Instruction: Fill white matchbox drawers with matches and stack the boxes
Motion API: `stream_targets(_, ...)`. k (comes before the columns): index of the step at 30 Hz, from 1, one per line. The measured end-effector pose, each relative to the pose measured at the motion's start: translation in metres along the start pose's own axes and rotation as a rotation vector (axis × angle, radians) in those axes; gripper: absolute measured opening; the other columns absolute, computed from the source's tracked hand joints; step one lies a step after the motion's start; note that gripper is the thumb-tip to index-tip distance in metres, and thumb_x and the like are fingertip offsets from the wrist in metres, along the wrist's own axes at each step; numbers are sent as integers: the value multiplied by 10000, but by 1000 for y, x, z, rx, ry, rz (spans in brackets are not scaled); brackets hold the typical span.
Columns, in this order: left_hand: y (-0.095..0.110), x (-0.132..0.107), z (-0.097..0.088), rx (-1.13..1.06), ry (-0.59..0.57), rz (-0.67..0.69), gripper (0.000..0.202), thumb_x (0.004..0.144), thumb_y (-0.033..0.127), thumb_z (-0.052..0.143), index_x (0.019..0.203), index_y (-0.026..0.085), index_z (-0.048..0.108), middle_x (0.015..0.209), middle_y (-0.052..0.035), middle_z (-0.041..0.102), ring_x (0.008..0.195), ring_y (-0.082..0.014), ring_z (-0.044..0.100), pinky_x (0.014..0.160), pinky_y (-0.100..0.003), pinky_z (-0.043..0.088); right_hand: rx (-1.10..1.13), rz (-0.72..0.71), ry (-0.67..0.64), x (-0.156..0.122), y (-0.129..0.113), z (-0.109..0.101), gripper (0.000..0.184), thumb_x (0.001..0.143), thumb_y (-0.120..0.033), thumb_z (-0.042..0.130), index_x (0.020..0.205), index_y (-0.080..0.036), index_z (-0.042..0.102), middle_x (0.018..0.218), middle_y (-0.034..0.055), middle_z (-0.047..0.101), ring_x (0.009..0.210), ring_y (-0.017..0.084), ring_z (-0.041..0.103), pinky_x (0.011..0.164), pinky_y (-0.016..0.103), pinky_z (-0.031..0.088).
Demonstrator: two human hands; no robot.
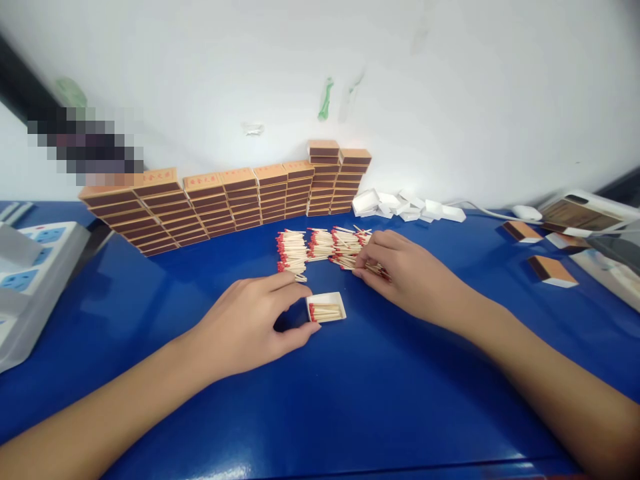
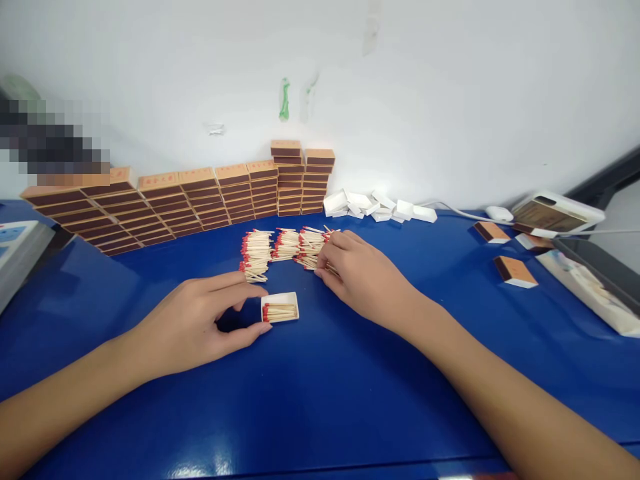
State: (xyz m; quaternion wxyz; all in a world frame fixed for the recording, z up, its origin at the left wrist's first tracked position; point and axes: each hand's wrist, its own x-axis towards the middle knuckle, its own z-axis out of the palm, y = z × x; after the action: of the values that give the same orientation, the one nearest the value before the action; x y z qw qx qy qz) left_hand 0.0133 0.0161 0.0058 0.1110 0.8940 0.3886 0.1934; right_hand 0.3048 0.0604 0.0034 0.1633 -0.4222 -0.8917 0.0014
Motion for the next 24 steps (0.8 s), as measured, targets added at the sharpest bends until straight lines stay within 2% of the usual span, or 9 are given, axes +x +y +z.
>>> stream_targets(4, 0, 0, 0, 12, 20, 0, 245, 960, 390, 723, 1136, 221, 751, 900, 16, 690, 699, -139, 646, 629, -289, 492, 73, 12, 37, 1, -5, -8, 118, 1047, -247, 604, 941, -201, 631, 953, 85, 625, 939, 266, 615, 791, 377, 483)
stream_targets(8, 0, 1, -1, 14, 46, -1, 244, 957, 383, 727, 1141, 225, 750, 883, 21, 674, 688, -130, 638, 621, -279, 484, 316, 50, 19, 0, -27, -18, 81, 1053, -268, 621, 995, -224, 657, 976, 46, 620, 877, 201, 603, 753, 318, 479)
stream_targets(11, -1, 2, -1, 4, 47, 3, 238, 959, 372, 727, 1140, 219, 745, 871, 23, 661, 675, -123, 623, 611, -273, 475, 392, 30, -37, -1, -45, -15, 68, 1043, -221, 626, 983, -224, 656, 984, 35, 630, 873, 181, 612, 753, 299, 482)
stream_targets(14, -1, 3, -1, -6, 47, 8, 232, 972, 373, 714, 1138, 212, 739, 854, 23, 648, 658, -119, 600, 599, -270, 463, 367, -3, -54, -3, -53, -4, 62, 1032, -171, 625, 997, -208, 661, 1013, 50, 639, 911, 189, 632, 781, 307, 492)
stream_targets(19, -2, 3, -1, -14, 34, 6, 214, 976, 358, 713, 1140, 223, 735, 870, 22, 655, 680, -123, 603, 615, -270, 470, 337, -27, -26, -3, -48, 1, 64, 1037, -183, 624, 1057, -205, 680, 1029, 60, 649, 926, 198, 648, 795, 316, 503)
stream_targets(24, -1, 2, -1, -10, 30, -5, 230, 965, 363, 726, 1150, 227, 738, 882, 20, 666, 681, -122, 613, 620, -270, 481, 186, 11, 85, 0, -29, 0, 46, 1020, -196, 640, 1039, -201, 682, 978, 67, 658, 880, 222, 648, 763, 338, 495)
